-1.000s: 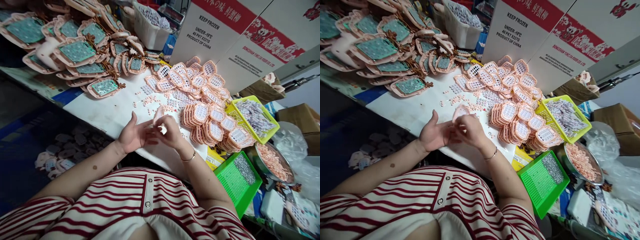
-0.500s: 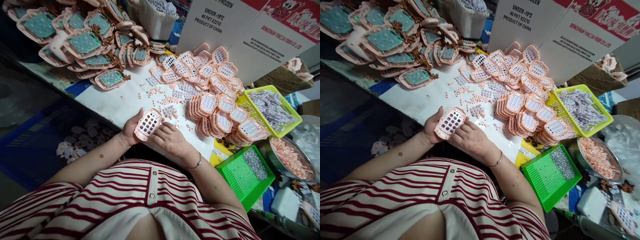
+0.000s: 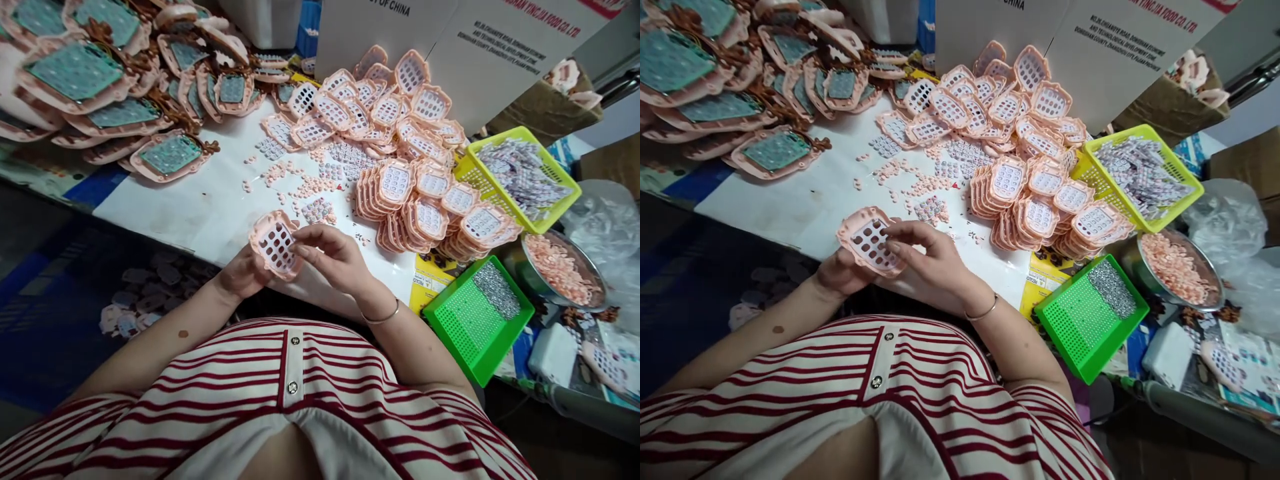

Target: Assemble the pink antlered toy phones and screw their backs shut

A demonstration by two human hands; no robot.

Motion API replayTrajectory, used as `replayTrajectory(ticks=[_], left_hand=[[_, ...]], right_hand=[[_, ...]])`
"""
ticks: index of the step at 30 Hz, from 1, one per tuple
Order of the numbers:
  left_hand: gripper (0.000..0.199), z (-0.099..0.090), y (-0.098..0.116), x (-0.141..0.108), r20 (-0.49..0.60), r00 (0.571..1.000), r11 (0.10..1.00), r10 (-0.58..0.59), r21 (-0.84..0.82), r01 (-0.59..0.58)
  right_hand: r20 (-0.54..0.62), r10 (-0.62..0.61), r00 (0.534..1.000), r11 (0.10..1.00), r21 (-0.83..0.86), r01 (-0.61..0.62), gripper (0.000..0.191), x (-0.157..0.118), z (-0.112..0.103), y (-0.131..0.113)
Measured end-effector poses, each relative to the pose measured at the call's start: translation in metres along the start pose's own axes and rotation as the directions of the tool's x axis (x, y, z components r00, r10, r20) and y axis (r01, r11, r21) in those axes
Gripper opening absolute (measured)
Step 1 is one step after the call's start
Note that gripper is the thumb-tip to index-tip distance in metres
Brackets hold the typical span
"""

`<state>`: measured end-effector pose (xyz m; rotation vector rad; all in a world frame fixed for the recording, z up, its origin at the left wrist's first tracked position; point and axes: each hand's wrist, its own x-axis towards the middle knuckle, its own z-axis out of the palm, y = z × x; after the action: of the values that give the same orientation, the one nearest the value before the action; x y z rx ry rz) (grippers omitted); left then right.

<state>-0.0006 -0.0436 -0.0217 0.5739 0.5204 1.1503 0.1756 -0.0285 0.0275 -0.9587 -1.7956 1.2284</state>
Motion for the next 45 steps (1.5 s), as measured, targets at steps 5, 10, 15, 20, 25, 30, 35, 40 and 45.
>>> replayTrajectory(ticks=[5,10,15,20,25,30,35,40,45], left_hand=[[0.072,0.012,0.0,0.011,-0.041,0.999,0.993,-0.034,-0.118,0.029],[0.072,0.008,0.0,0.013,-0.052,0.996,0.99,-0.069,-0.13,0.062],[0.074,0.004,-0.002,0.013,-0.039,0.998,0.994,-0.056,-0.098,0.052],[0.086,0.003,-0.003,0.013,-0.016,0.999,0.997,-0.031,-0.067,0.03],[0.08,0.001,-0.003,0.012,-0.023,0.999,0.998,-0.039,-0.042,0.038],[0.073,-0.002,-0.004,0.011,-0.05,0.999,0.998,-0.009,-0.058,0.006],[0.075,-0.003,-0.005,0.011,-0.041,0.999,0.998,0.014,-0.065,-0.016],[0.07,-0.002,-0.004,0.014,-0.091,0.993,0.996,0.069,-0.051,-0.074],[0.071,0.001,-0.002,0.015,-0.112,0.992,0.993,0.064,-0.092,-0.075]], right_hand=[[-0.207,0.103,0.973,0.698,-0.682,-0.219,0.025,-0.006,-0.033,0.024],[-0.167,0.128,0.978,0.484,-0.85,-0.209,0.024,-0.014,-0.046,0.039],[-0.234,0.229,0.945,0.803,-0.504,-0.319,0.016,-0.012,-0.043,0.028],[-0.179,0.339,0.924,0.919,-0.148,-0.366,0.029,-0.014,-0.03,0.01],[-0.175,0.505,0.845,0.863,0.079,-0.499,0.036,-0.018,-0.026,0.014],[-0.198,0.415,0.888,0.718,-0.528,-0.453,0.044,-0.029,-0.041,0.013],[-0.051,0.163,0.985,0.53,-0.838,-0.131,0.032,-0.041,-0.063,0.014],[0.451,-0.054,0.891,0.503,-0.759,0.415,0.035,-0.031,-0.067,0.035],[0.245,-0.259,0.934,0.664,-0.658,0.356,0.023,-0.019,-0.052,0.046]])
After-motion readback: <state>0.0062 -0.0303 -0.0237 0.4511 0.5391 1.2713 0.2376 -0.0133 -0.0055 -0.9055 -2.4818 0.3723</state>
